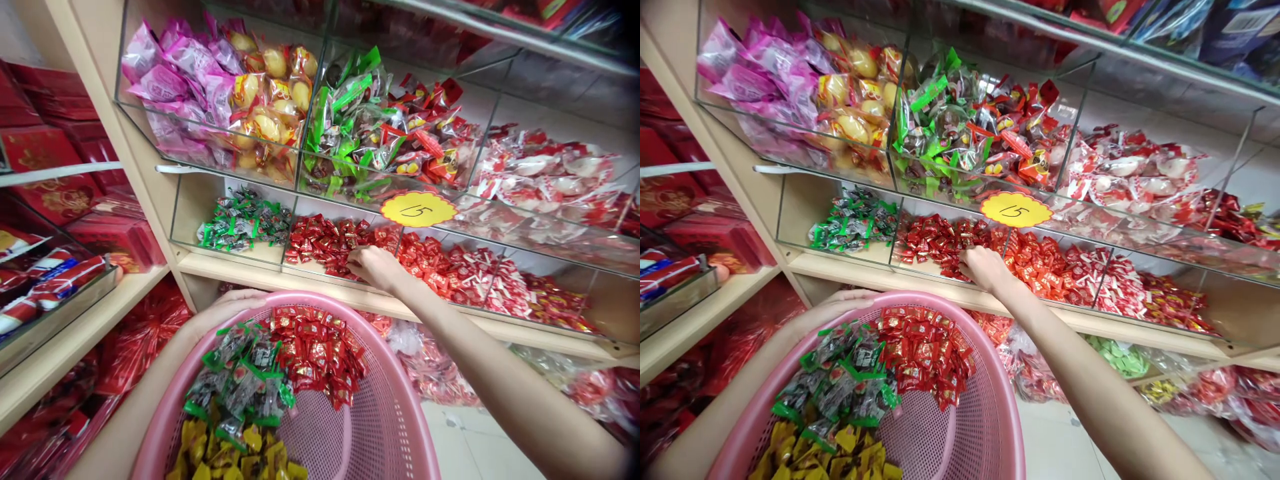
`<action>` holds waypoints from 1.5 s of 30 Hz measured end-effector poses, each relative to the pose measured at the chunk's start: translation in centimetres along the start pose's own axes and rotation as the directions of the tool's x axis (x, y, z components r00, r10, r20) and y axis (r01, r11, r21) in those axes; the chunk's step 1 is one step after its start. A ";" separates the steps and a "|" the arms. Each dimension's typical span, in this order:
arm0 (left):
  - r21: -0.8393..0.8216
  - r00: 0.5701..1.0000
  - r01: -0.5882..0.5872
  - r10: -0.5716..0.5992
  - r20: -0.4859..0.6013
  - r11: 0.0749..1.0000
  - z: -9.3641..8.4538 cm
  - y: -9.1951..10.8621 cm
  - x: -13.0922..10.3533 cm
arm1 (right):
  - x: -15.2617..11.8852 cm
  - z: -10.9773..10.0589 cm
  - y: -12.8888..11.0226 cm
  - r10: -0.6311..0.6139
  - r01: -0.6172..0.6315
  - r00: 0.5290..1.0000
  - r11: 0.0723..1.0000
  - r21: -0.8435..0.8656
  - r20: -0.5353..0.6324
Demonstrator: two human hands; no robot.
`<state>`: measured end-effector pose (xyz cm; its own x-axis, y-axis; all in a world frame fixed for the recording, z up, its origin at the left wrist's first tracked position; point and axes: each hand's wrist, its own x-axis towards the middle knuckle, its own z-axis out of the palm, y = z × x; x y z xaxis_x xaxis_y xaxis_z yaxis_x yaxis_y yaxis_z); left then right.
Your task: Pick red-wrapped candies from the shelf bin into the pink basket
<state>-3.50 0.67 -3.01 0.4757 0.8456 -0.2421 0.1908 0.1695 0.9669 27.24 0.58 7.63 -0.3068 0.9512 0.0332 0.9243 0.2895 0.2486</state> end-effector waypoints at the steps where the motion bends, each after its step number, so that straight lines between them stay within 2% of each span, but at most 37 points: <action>1: -0.014 1.000 0.009 -0.009 0.003 1.000 0.0 0.0 0.0 | -0.7 -0.4 0.0 -0.013 0.015 0.999 0.999 0.038 -0.046; 4: -0.068 0.999 0.035 -0.034 0.020 0.997 0.0 -0.2 0.2 | -3.7 -1.5 -0.7 -0.030 0.064 0.979 0.985 0.163 -0.204; 6: -0.081 0.999 0.037 -0.035 0.023 0.996 0.1 -0.3 0.2 | -6.5 -1.7 -1.8 -0.042 0.105 0.965 0.966 0.234 -0.258; 8: -0.067 1.000 0.029 -0.029 0.006 0.997 0.1 -0.1 0.2 | -9.5 -1.4 -3.3 -0.100 0.166 0.967 0.945 0.281 -0.235; 11: -0.043 1.000 0.024 -0.025 -0.016 0.999 0.2 0.5 0.0 | -13.3 0.4 -5.6 -0.166 0.203 0.974 0.942 0.268 -0.155; 14: -0.038 0.999 0.038 -0.038 0.006 0.999 0.4 1.1 -0.3 | -15.3 2.6 -7.3 -0.201 0.213 0.977 0.956 0.203 -0.076; 18: -0.040 0.999 0.034 -0.035 -0.018 0.999 0.4 0.9 -0.2 | -15.5 4.5 -8.3 -0.221 0.232 0.971 0.963 0.135 -0.087; 23: -0.046 0.999 0.027 -0.028 -0.032 0.999 0.3 0.1 0.1 | -14.8 4.7 -9.1 -0.237 0.248 0.962 0.966 0.069 -0.138; 29: -0.056 0.997 0.071 -0.070 0.018 0.996 0.5 1.2 -0.7 | -14.6 5.2 -9.7 -0.223 0.226 0.966 0.974 0.004 -0.132; 34: -0.019 0.999 0.034 -0.034 0.003 0.999 0.4 1.1 -0.7 | -14.6 5.8 -10.2 -0.186 0.183 0.972 0.983 -0.035 -0.143; 38: -0.006 0.999 0.032 -0.032 0.007 0.999 0.3 0.9 -0.6 | -14.3 5.9 -10.7 -0.154 0.147 0.983 0.987 -0.067 -0.104; 45: -0.067 0.998 0.057 -0.057 0.014 0.996 0.6 1.4 -0.9 | -13.8 6.1 -11.0 -0.093 0.095 0.995 0.993 -0.069 0.030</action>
<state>-3.14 -0.09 -1.47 0.4764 0.8274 -0.2975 0.1598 0.2513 0.9546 22.72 -15.10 -1.43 -0.3846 0.9229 -0.0192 0.8732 0.3704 0.3166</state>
